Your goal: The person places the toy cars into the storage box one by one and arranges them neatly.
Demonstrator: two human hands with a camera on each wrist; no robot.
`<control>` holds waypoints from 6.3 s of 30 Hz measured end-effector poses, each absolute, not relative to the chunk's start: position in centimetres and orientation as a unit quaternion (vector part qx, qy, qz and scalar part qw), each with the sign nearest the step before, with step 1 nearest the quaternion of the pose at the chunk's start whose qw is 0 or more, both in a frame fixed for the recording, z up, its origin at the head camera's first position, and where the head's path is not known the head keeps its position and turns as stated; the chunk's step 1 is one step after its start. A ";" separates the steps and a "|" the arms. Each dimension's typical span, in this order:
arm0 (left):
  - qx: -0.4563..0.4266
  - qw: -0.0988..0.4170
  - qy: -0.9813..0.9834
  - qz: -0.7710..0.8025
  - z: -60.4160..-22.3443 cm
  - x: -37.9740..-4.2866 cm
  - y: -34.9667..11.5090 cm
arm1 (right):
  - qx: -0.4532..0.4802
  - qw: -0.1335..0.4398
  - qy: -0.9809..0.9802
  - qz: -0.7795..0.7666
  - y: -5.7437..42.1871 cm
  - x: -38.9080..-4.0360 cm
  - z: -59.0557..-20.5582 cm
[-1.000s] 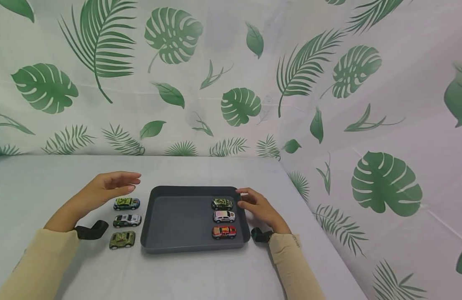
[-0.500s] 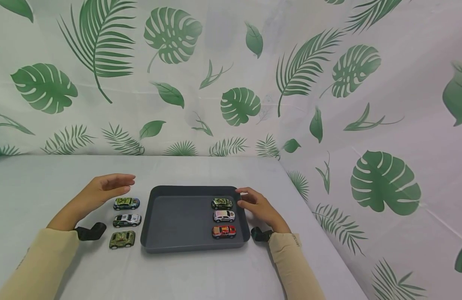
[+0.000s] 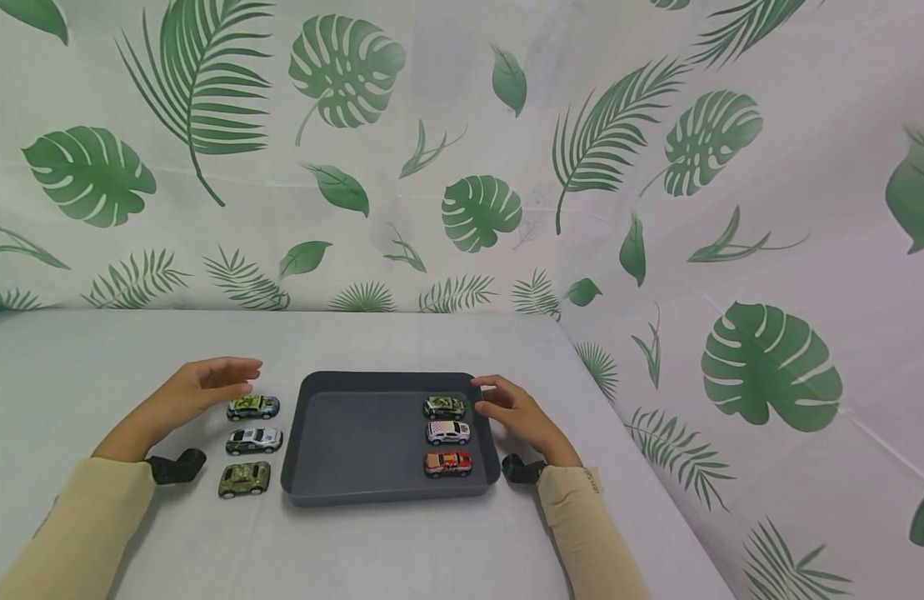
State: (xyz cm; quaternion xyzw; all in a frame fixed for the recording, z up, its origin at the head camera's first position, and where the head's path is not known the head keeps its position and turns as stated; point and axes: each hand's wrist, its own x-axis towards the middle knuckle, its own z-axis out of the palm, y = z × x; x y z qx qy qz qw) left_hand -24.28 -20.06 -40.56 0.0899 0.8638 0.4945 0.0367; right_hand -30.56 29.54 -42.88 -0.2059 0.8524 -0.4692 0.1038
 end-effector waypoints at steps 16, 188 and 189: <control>0.070 0.081 0.885 0.454 -41.8 -24.5 -20.6 | -0.199 0.106 0.853 -0.471 29.5 -30.6 -42.9; 0.168 0.012 0.875 0.454 -36.3 -25.2 -9.7 | -0.211 0.101 0.852 -0.468 29.6 -30.7 -42.8; 0.167 0.012 0.875 0.453 -36.3 -25.2 -9.6 | -0.211 0.101 0.852 -0.468 29.6 -30.7 -42.8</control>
